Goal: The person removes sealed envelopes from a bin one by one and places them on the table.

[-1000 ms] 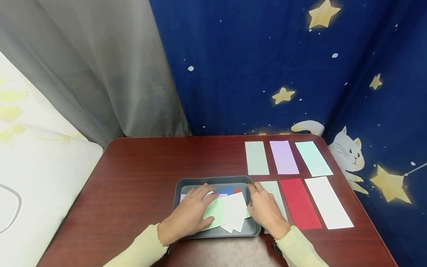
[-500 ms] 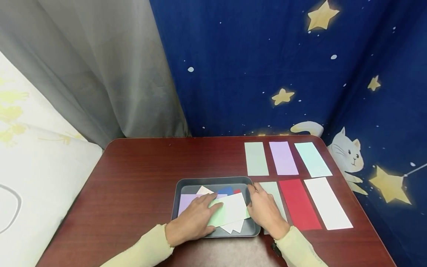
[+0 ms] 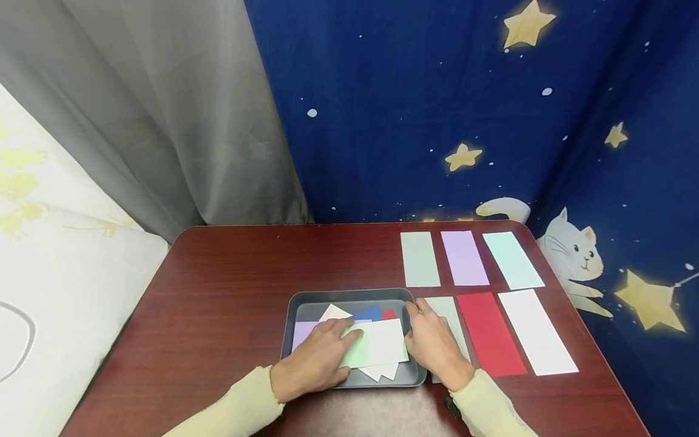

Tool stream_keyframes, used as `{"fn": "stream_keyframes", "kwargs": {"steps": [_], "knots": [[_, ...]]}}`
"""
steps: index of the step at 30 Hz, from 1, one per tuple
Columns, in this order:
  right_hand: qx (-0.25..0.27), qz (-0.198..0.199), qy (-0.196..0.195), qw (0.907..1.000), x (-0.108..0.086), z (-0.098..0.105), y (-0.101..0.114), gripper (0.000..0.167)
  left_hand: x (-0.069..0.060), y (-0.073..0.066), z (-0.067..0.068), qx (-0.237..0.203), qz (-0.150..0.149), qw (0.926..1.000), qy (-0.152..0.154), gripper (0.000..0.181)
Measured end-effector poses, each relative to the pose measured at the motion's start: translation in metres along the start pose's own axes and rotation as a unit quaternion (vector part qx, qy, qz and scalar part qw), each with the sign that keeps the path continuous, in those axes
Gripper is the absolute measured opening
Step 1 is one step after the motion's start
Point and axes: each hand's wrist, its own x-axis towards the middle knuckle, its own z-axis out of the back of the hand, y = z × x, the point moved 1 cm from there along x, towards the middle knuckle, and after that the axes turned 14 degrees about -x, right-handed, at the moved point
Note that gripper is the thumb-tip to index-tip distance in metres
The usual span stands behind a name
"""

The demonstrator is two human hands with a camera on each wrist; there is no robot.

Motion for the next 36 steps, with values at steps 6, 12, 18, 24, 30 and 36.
{"fn": "stream_keyframes", "kwargs": {"steps": [6,12,18,24,30,36], "knots": [[0.003,-0.003,0.003,1.0,0.001,-0.003,0.0,0.055,0.003,0.004,-0.002,0.001,0.0,1.0,-0.005,0.066],[0.009,-0.006,0.015,0.9998,0.001,-0.001,0.001,0.056,0.001,0.007,0.001,-0.013,-0.015,0.9989,-0.042,0.067],[0.009,-0.008,0.013,0.9999,0.001,-0.002,0.0,0.056,-0.001,0.011,0.006,-0.061,-0.014,0.9966,-0.054,0.07],[0.001,-0.005,0.008,1.0,0.001,-0.003,-0.001,0.056,-0.006,0.014,0.009,-0.079,-0.014,0.9951,-0.059,0.076],[-0.001,-0.003,0.004,1.0,0.001,-0.004,-0.001,0.057,-0.007,0.018,0.013,-0.078,-0.025,0.994,-0.073,0.078],[0.005,-0.001,-0.002,1.0,0.001,-0.005,-0.001,0.056,-0.008,0.026,0.024,-0.115,0.009,0.9907,-0.072,0.076]]}}
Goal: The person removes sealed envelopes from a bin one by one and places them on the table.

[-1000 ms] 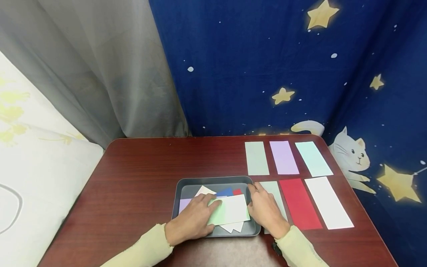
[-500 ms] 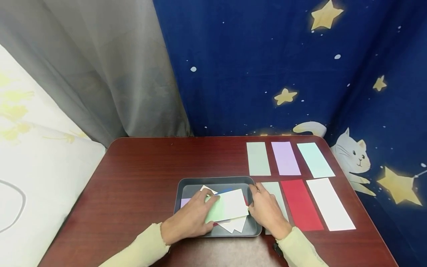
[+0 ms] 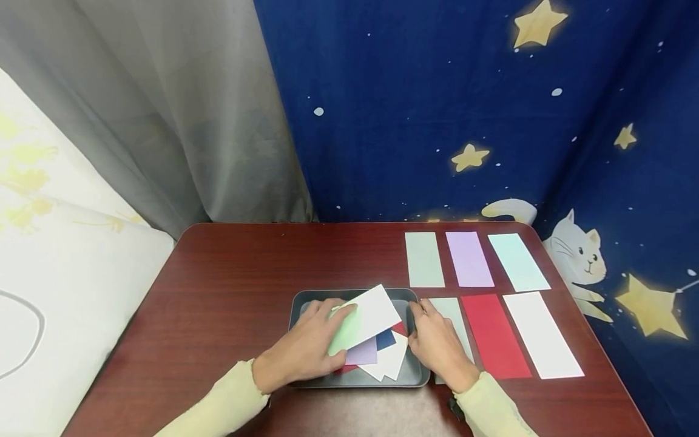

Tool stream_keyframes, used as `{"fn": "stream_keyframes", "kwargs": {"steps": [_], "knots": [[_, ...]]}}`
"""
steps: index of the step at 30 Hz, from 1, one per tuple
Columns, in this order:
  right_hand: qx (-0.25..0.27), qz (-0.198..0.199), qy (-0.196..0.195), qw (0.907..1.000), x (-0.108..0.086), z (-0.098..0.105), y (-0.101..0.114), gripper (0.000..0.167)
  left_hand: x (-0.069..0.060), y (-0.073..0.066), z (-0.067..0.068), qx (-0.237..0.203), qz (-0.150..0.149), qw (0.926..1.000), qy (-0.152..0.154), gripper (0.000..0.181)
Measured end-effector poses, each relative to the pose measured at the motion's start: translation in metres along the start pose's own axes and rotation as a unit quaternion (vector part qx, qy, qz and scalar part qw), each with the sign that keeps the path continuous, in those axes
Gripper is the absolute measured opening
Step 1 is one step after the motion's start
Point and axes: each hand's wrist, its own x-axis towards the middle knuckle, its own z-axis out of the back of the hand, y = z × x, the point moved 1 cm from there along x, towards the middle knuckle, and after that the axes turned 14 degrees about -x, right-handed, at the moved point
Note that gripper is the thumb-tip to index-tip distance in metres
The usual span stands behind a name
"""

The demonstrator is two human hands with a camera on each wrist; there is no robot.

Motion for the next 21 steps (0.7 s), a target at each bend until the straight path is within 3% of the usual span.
{"fn": "stream_keyframes", "kwargs": {"steps": [11,21], "knots": [[0.005,0.006,-0.011,0.9999,0.0,0.002,0.001,0.055,0.001,0.028,0.024,-0.044,0.071,0.9952,-0.051,0.076],[0.002,0.003,-0.009,1.0,0.0,0.001,0.001,0.055,-0.001,0.067,0.042,-0.059,0.177,0.978,-0.093,0.077]]}}
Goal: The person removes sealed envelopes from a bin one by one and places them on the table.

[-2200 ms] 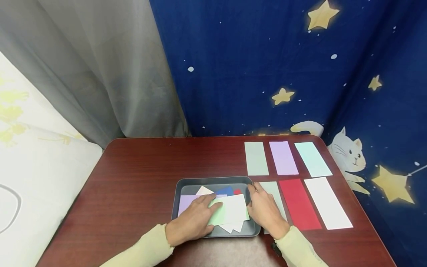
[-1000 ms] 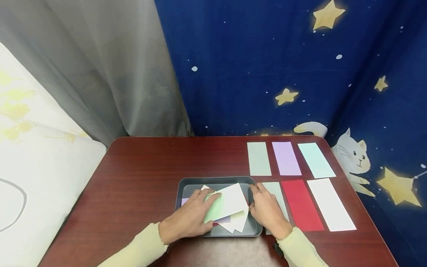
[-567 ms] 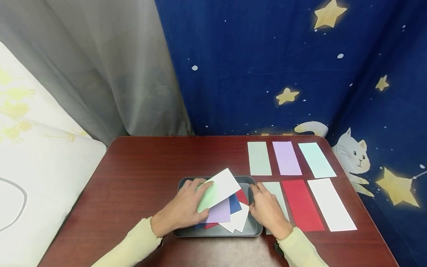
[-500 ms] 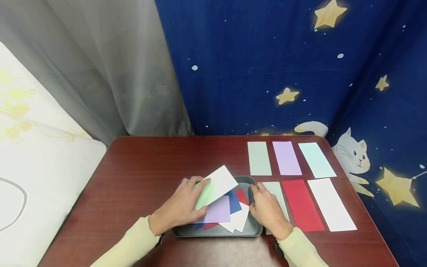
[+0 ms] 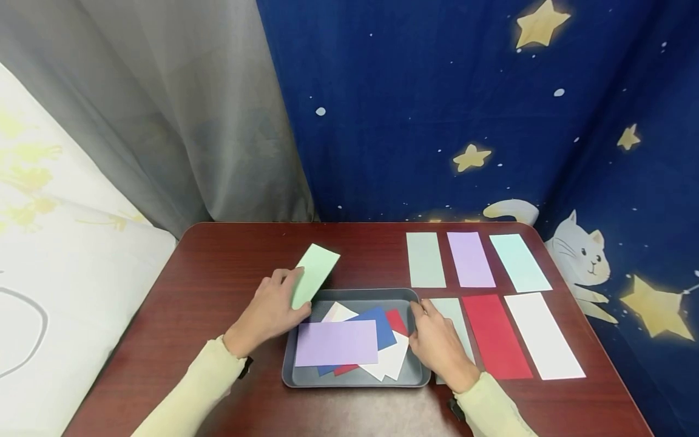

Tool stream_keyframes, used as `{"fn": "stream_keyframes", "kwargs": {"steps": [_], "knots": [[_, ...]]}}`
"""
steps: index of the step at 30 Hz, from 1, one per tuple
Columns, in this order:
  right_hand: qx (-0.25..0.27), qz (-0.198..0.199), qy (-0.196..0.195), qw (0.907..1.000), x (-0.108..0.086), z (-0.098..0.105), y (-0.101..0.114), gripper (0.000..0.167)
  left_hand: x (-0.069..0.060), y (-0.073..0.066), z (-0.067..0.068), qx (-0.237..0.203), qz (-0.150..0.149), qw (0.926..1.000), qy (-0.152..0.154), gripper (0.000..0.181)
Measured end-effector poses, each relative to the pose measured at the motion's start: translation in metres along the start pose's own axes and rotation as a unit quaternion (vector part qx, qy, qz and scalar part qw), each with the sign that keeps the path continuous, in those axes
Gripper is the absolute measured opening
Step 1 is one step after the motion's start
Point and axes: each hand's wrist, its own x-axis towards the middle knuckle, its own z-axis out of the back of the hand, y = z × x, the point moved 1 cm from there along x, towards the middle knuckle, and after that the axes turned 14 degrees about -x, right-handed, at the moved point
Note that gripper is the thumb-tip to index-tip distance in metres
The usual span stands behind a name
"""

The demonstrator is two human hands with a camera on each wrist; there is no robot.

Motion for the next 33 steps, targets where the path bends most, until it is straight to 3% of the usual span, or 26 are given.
{"fn": "stream_keyframes", "kwargs": {"steps": [5,16,19,21,26,28,33], "knots": [[-0.001,-0.001,0.0,1.0,0.0,-0.002,-0.001,0.056,0.006,0.017,0.003,0.018,0.037,0.999,-0.017,0.077],[-0.001,-0.003,0.002,1.0,-0.001,-0.002,-0.001,0.057,0.015,0.038,0.006,0.033,0.115,0.9926,-0.023,0.078],[-0.002,-0.003,0.003,1.0,0.0,-0.002,-0.001,0.057,0.018,0.043,0.006,0.031,0.131,0.9906,-0.024,0.078],[-0.002,-0.004,0.005,1.0,0.0,-0.002,-0.001,0.057,0.021,0.054,0.0,0.037,0.136,0.9896,-0.031,0.079],[0.0,-0.002,0.006,1.0,0.0,-0.001,-0.001,0.058,0.024,0.056,-0.003,0.048,0.161,0.9855,-0.023,0.077],[0.001,0.0,0.005,1.0,0.0,-0.001,-0.001,0.058,0.022,0.049,0.0,0.051,0.177,0.9828,-0.013,0.077],[0.001,-0.003,0.006,1.0,0.0,-0.003,-0.001,0.058,0.026,0.05,-0.004,0.08,0.189,0.9787,-0.008,0.075]]}}
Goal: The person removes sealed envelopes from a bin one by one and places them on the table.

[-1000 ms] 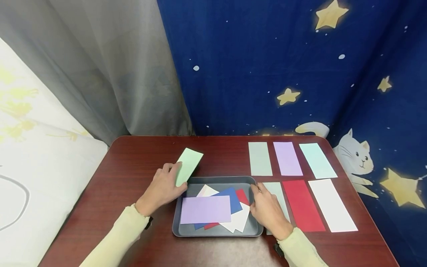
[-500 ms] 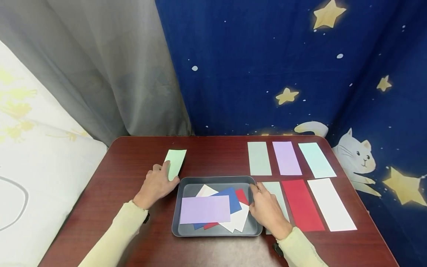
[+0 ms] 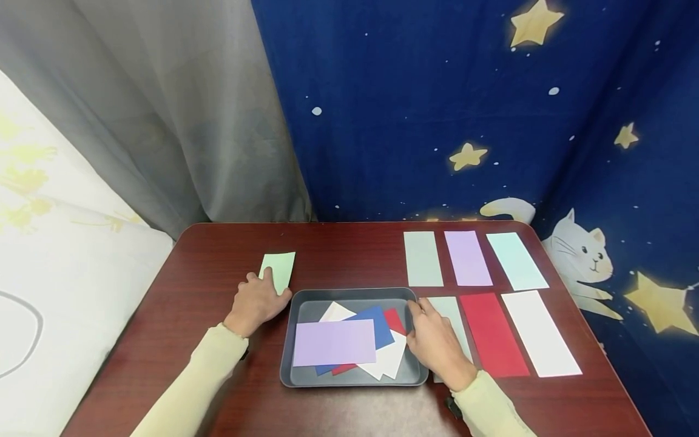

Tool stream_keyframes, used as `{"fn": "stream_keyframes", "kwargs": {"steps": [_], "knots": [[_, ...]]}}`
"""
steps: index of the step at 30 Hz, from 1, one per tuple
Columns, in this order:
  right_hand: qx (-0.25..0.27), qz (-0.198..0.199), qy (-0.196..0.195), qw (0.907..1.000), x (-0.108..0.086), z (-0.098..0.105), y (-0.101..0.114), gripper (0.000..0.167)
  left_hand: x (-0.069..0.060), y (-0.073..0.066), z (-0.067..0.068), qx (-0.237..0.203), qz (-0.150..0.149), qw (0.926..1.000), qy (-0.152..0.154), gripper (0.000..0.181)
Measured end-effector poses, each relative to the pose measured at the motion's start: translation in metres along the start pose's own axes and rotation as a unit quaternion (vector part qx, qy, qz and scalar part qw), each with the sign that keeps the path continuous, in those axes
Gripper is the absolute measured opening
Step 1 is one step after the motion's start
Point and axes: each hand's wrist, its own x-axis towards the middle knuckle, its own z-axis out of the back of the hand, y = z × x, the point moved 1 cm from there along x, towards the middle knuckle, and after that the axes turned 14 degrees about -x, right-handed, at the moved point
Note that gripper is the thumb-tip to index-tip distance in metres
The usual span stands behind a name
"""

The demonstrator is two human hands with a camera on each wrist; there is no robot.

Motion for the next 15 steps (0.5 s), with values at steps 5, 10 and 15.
{"fn": "stream_keyframes", "kwargs": {"steps": [5,10,15], "knots": [[-0.001,-0.005,0.004,1.0,-0.0002,0.0002,0.0004,0.058,0.0018,-0.002,-0.0027,0.017,0.004,0.9998,-0.009,0.073],[-0.001,-0.007,0.009,0.9999,-0.0005,0.0007,0.0015,0.058,0.0037,-0.0009,-0.0059,0.028,0.014,0.9994,-0.014,0.072],[-0.003,-0.009,0.008,0.9999,-0.0004,0.0008,0.0017,0.058,0.0041,0.0012,-0.0093,0.033,0.018,0.9992,-0.013,0.073]]}}
